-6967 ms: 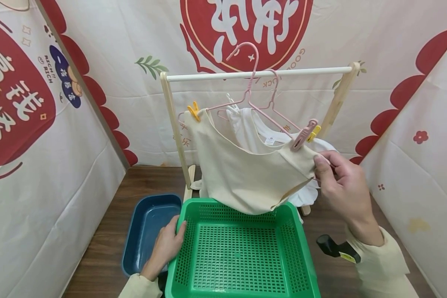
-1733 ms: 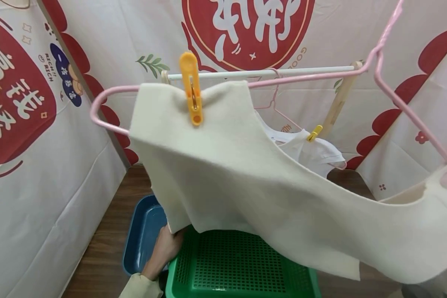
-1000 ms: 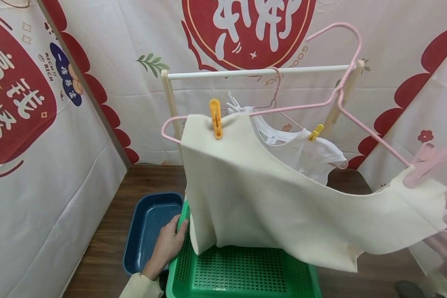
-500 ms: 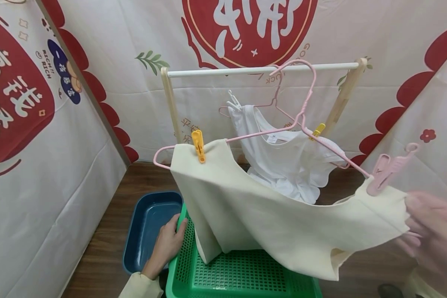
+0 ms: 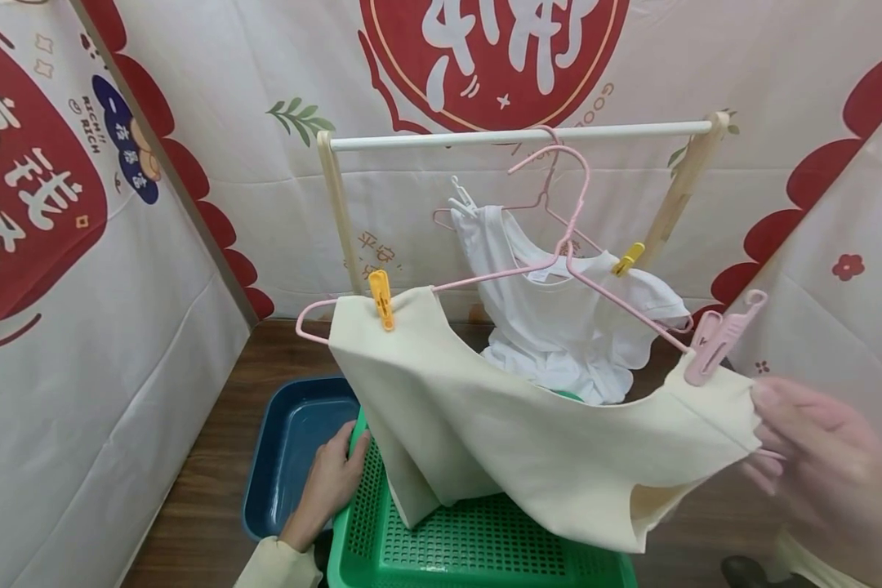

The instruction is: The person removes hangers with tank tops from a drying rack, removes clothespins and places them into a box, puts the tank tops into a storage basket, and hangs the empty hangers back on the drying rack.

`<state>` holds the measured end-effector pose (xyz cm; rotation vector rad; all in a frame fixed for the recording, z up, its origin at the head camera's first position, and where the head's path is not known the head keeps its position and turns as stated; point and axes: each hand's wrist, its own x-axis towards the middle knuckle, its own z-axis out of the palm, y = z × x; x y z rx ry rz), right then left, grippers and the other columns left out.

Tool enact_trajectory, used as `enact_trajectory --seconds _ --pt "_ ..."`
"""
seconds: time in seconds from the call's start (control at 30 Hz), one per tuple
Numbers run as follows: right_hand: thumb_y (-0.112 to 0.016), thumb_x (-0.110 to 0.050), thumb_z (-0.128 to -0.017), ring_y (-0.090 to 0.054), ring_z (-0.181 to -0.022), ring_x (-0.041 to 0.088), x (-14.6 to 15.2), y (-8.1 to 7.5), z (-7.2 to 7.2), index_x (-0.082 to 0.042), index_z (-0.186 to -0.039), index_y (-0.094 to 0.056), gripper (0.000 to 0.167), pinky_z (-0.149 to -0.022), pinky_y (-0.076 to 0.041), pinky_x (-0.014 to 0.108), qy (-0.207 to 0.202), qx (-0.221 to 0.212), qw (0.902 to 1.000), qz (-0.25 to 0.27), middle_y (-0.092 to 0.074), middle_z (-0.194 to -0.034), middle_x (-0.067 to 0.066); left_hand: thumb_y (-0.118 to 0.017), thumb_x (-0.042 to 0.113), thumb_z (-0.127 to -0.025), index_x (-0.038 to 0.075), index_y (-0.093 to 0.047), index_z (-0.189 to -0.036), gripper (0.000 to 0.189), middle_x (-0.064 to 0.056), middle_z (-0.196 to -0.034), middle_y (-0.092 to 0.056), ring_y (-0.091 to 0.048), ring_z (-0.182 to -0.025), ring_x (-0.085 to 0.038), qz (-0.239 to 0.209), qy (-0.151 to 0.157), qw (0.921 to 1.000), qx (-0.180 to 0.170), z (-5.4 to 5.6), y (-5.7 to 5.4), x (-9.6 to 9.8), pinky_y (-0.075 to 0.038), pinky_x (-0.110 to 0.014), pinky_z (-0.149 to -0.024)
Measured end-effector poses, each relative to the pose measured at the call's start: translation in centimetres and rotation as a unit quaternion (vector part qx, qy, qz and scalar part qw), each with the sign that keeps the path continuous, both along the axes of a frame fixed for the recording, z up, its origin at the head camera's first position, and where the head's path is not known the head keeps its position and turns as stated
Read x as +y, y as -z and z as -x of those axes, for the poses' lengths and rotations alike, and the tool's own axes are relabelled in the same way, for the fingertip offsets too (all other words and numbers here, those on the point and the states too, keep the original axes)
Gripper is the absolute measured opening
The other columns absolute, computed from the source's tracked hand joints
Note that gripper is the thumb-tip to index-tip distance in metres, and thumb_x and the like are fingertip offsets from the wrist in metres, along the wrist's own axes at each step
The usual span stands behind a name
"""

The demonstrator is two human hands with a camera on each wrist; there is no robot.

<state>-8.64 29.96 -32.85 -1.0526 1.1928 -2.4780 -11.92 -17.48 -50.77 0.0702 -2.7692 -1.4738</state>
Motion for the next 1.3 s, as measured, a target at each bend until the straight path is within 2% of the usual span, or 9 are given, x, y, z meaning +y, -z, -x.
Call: enact_trajectory --seconds 0.1,0.3,0.4,0.5,0.63,0.83,1.03,1.13,1.3 --pt "0.006 0.008 -0.099 -0.028 -0.06 0.024 -0.2 0.5 0.3 0.019 -0.107 -0.047 0.055 -0.048 -0.02 0.031 -0.004 -0.002 1.0 0.007 -0.031 -0.074 0.012 -0.049 0.033 -0.105 0.015 -0.059 -0.119 0.024 0.002 -0.063 -0.043 -0.042 -0.047 -0.011 0.0 0.001 1.0 -0.001 0.0 0.0 0.0 -0.041 -0.027 -0.048" --pt "0.001 0.01 -0.1 -0.03 -0.059 0.025 -0.8 1.2 0.5 0.021 -0.114 -0.05 0.054 -0.046 -0.021 0.033 0.035 -0.01 0.9993 -0.01 -0.034 -0.072 0.011 -0.049 0.03 -0.105 0.015 -0.058 -0.127 0.027 0.001 -0.063 -0.042 -0.044 -0.047 -0.012 0.011 0.0 0.9999 -0.008 0.0 0.0 -0.1 -0.042 -0.028 -0.049" --pt "0.0 0.011 -0.1 -0.029 -0.057 0.023 -1.2 1.5 0.7 0.021 -0.114 -0.05 0.053 -0.045 -0.02 0.032 0.036 -0.005 0.9993 -0.012 -0.031 -0.069 0.009 -0.048 0.026 -0.106 0.015 -0.058 -0.121 0.021 0.001 -0.062 -0.04 -0.042 -0.047 -0.012 0.017 0.0 0.9998 -0.008 0.1 0.0 -0.1 -0.041 -0.027 -0.049" --pt "0.0 0.014 -0.099 -0.028 -0.054 0.021 -1.7 1.7 1.1 0.019 -0.107 -0.05 0.051 -0.043 -0.02 0.03 0.038 0.017 0.999 -0.017 -0.029 -0.067 0.008 -0.047 0.024 -0.106 0.015 -0.057 -0.114 0.016 0.002 -0.061 -0.038 -0.041 -0.046 -0.012 0.02 -0.001 0.9998 -0.009 0.2 -0.1 -0.1 -0.041 -0.027 -0.048" --pt "-0.002 0.017 -0.097 -0.03 -0.055 0.022 -2.0 2.2 1.6 0.016 -0.1 -0.048 0.046 -0.044 -0.022 0.03 0.05 0.05 0.9967 -0.041 -0.028 -0.067 0.007 -0.047 0.025 -0.106 0.016 -0.057 -0.113 0.015 0.002 -0.061 -0.038 -0.041 -0.046 -0.012 0.02 -0.002 0.9998 -0.01 0.2 -0.2 -0.1 -0.042 -0.027 -0.048" --pt "-0.009 0.018 -0.098 -0.032 -0.055 0.023 -2.2 2.9 1.9 0.011 -0.102 -0.052 0.044 -0.044 -0.023 0.033 0.102 0.038 0.9889 -0.102 -0.031 -0.066 0.006 -0.047 0.027 -0.106 0.014 -0.057 -0.116 0.019 0.001 -0.062 -0.039 -0.045 -0.046 -0.012 0.018 -0.003 0.9997 -0.016 0.3 -0.4 -0.1 -0.043 -0.027 -0.047" --pt "-0.009 0.019 -0.098 -0.031 -0.052 0.023 -2.5 3.8 2.6 0.01 -0.103 -0.054 0.047 -0.042 -0.022 0.034 0.111 0.045 0.9858 -0.119 -0.027 -0.064 0.005 -0.047 0.027 -0.106 0.014 -0.057 -0.113 0.017 0.002 -0.062 -0.039 -0.047 -0.045 -0.012 0.017 -0.001 0.9996 -0.021 0.2 -0.4 0.0 -0.043 -0.028 -0.045" --pt "-0.01 0.018 -0.099 -0.03 -0.052 0.024 -2.6 4.3 2.8 0.009 -0.103 -0.054 0.046 -0.042 -0.02 0.034 0.113 0.036 0.9865 -0.113 -0.026 -0.064 0.006 -0.047 0.026 -0.106 0.014 -0.058 -0.117 0.019 0.001 -0.063 -0.041 -0.048 -0.046 -0.013 0.02 -0.002 0.9996 -0.018 0.1 -0.3 0.0 -0.044 -0.027 -0.046" --pt "-0.01 0.016 -0.1 -0.03 -0.053 0.023 -2.6 5.2 3.2 0.008 -0.102 -0.054 0.045 -0.042 -0.02 0.034 0.109 0.027 0.9874 -0.112 -0.026 -0.065 0.006 -0.047 0.033 -0.106 0.014 -0.057 -0.132 0.033 0.0 -0.066 -0.047 -0.051 -0.05 -0.013 0.028 -0.006 0.9995 -0.013 0.0 -0.4 0.0 -0.045 -0.028 -0.05"
